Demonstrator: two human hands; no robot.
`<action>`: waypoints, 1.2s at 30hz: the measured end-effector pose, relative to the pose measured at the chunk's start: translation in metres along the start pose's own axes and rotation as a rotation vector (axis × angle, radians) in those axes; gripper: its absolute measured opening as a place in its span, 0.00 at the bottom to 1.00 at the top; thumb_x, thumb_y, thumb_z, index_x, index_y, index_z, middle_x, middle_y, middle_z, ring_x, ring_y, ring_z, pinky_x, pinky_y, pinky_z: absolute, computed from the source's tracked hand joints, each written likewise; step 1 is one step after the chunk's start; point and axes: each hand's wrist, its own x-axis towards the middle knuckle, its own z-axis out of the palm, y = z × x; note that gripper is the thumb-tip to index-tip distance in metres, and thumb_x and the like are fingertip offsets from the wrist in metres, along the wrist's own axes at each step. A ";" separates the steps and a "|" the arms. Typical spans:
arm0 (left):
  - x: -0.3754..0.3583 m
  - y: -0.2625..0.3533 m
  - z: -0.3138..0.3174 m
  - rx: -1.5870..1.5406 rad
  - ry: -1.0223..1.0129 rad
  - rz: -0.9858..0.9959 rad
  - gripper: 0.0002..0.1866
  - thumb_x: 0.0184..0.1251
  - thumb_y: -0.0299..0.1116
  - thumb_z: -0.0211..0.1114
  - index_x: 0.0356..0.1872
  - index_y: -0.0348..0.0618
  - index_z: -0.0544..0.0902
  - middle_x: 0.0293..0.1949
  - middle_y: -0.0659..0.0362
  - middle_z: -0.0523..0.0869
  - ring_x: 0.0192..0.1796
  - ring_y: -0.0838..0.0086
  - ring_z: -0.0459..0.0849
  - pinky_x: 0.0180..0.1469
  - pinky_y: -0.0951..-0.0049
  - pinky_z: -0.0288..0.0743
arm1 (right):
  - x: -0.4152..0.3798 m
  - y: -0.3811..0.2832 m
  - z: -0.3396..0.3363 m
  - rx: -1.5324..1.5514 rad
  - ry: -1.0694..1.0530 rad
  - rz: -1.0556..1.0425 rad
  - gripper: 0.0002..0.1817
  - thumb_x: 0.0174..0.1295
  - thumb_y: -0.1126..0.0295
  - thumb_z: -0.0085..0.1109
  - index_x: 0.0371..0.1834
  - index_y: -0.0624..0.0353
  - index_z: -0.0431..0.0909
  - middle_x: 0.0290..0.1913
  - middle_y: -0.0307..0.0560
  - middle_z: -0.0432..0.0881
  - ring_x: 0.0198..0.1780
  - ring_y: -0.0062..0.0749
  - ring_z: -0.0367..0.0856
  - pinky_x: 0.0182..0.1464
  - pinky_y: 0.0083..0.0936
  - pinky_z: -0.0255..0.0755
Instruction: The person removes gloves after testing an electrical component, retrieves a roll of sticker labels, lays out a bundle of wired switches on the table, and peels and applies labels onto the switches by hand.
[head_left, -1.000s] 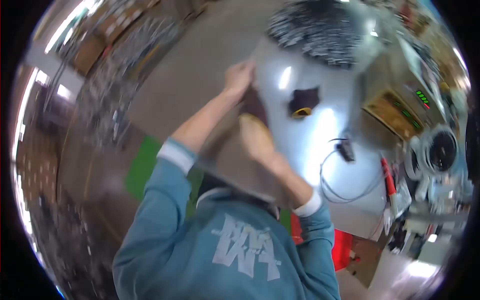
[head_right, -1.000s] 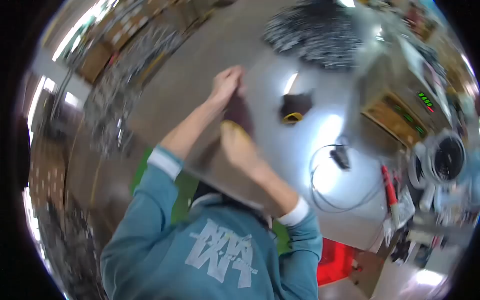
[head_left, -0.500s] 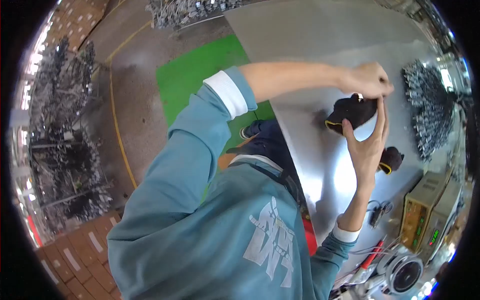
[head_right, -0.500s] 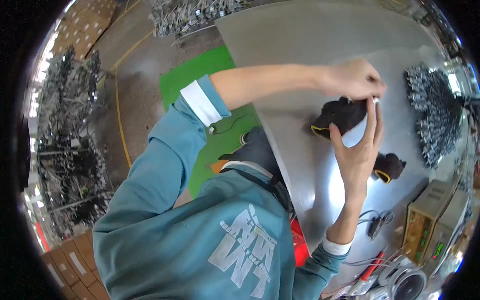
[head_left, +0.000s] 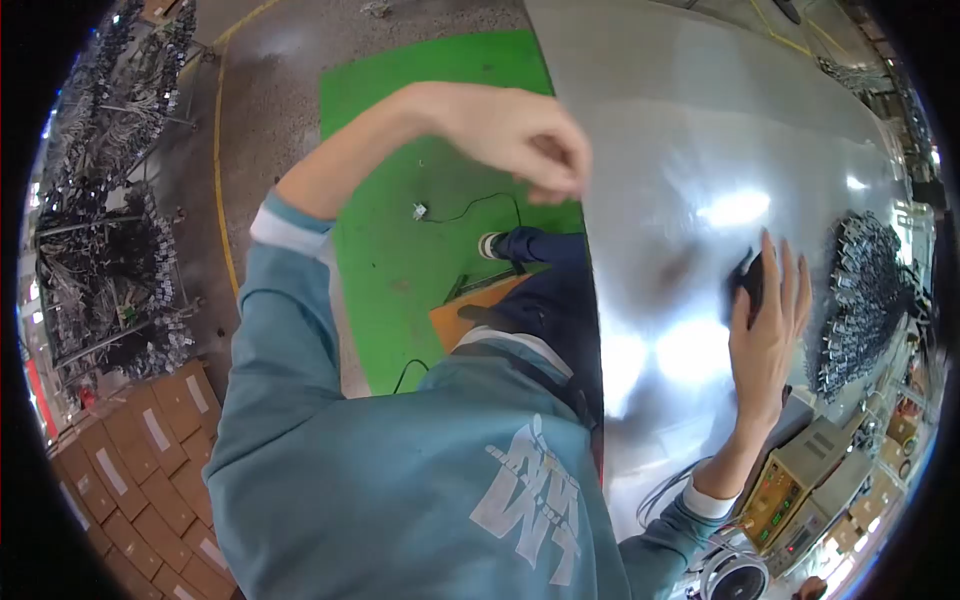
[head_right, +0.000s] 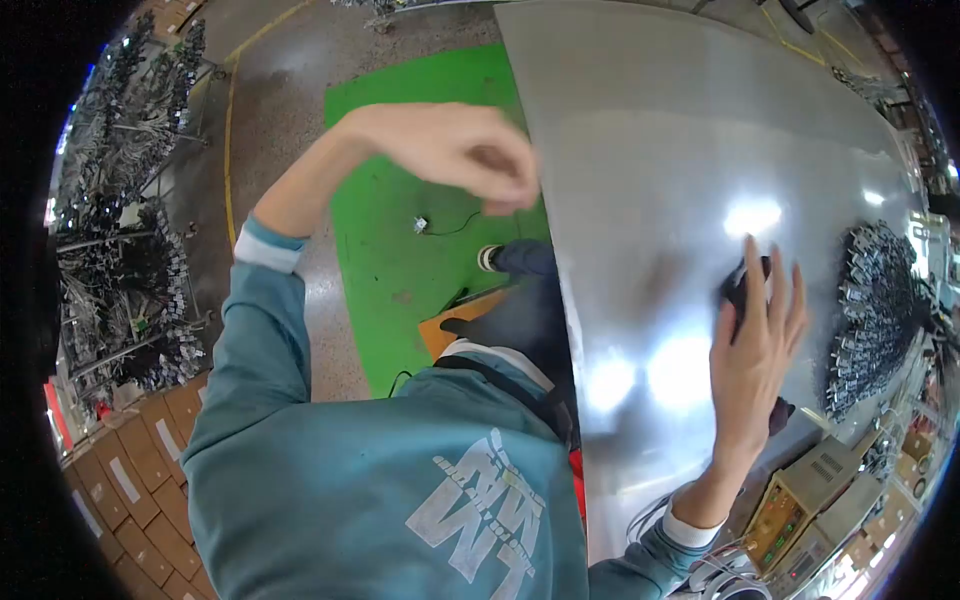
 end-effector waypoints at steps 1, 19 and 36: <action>-0.024 -0.018 -0.003 -0.012 -0.007 -0.039 0.19 0.83 0.44 0.62 0.51 0.34 0.87 0.43 0.57 0.92 0.42 0.73 0.90 0.48 0.68 0.84 | 0.018 -0.017 0.007 0.002 -0.016 -0.010 0.38 0.69 0.76 0.63 0.83 0.39 0.70 0.82 0.53 0.69 0.84 0.62 0.60 0.83 0.55 0.58; -0.064 -0.465 0.210 -0.052 0.122 -0.880 0.24 0.73 0.34 0.61 0.67 0.38 0.82 0.62 0.40 0.88 0.66 0.46 0.86 0.68 0.51 0.82 | 0.216 -0.146 0.108 0.102 -0.087 -0.309 0.31 0.84 0.48 0.38 0.86 0.43 0.66 0.86 0.65 0.56 0.86 0.68 0.51 0.83 0.69 0.40; -0.016 -0.568 0.232 0.273 0.222 -1.091 0.20 0.64 0.36 0.66 0.56 0.44 0.88 0.65 0.45 0.81 0.74 0.52 0.75 0.71 0.48 0.74 | 0.262 -0.117 0.105 0.346 -0.097 -0.401 0.39 0.82 0.47 0.26 0.86 0.62 0.57 0.85 0.70 0.54 0.87 0.65 0.51 0.84 0.69 0.53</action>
